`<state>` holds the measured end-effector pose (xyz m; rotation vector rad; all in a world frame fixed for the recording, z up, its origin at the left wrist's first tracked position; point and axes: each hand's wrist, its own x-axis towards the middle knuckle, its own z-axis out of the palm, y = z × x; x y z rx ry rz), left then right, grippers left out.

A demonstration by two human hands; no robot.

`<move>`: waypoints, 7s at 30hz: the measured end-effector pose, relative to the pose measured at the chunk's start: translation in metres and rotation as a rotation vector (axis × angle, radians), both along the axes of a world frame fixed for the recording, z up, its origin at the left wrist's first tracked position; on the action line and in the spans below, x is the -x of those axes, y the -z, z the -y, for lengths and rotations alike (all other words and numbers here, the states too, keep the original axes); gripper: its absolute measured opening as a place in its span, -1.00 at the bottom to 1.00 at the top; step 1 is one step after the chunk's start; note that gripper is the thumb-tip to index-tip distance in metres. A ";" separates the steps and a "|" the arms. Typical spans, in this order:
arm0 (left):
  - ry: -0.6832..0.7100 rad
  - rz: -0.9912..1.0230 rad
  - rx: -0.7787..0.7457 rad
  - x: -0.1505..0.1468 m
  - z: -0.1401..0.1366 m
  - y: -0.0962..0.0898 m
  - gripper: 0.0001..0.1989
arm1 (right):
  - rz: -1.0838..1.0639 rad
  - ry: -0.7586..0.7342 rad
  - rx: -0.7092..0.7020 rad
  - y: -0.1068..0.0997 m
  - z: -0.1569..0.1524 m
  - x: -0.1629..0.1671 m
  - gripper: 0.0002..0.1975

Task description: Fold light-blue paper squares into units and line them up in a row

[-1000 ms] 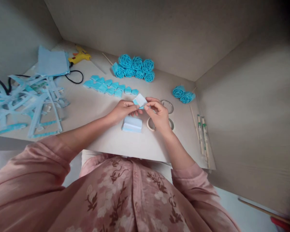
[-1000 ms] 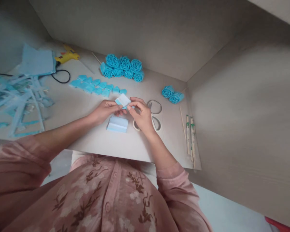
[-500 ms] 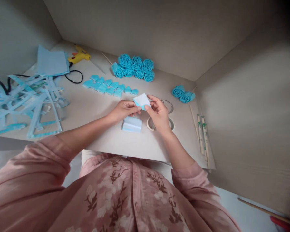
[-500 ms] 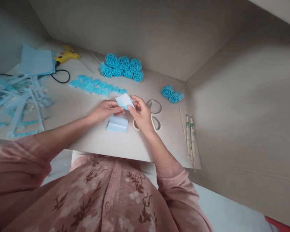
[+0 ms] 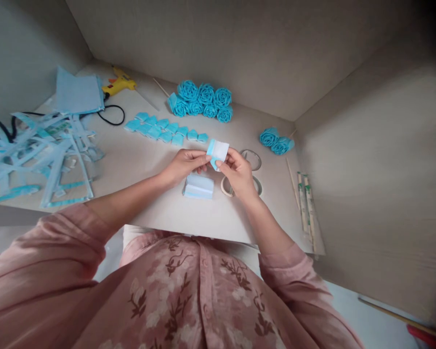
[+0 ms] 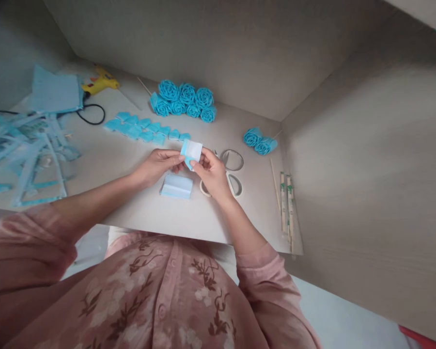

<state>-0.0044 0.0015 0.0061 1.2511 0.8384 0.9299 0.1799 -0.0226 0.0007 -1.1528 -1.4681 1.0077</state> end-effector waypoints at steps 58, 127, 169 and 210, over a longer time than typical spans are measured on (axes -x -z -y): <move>-0.019 -0.097 -0.091 0.003 -0.002 0.001 -0.69 | 0.061 -0.075 0.165 -0.009 0.005 0.000 -0.49; 0.004 0.075 0.112 0.004 -0.006 0.004 -0.65 | 0.416 -0.036 -0.360 -0.011 0.004 -0.012 -0.87; 0.022 0.065 0.123 0.003 -0.004 0.001 -0.61 | 0.421 -0.042 -0.374 -0.011 0.005 -0.010 -0.89; 0.059 -0.123 -0.169 0.002 0.000 0.000 -0.66 | -0.030 -0.038 0.007 0.002 0.001 -0.002 -0.54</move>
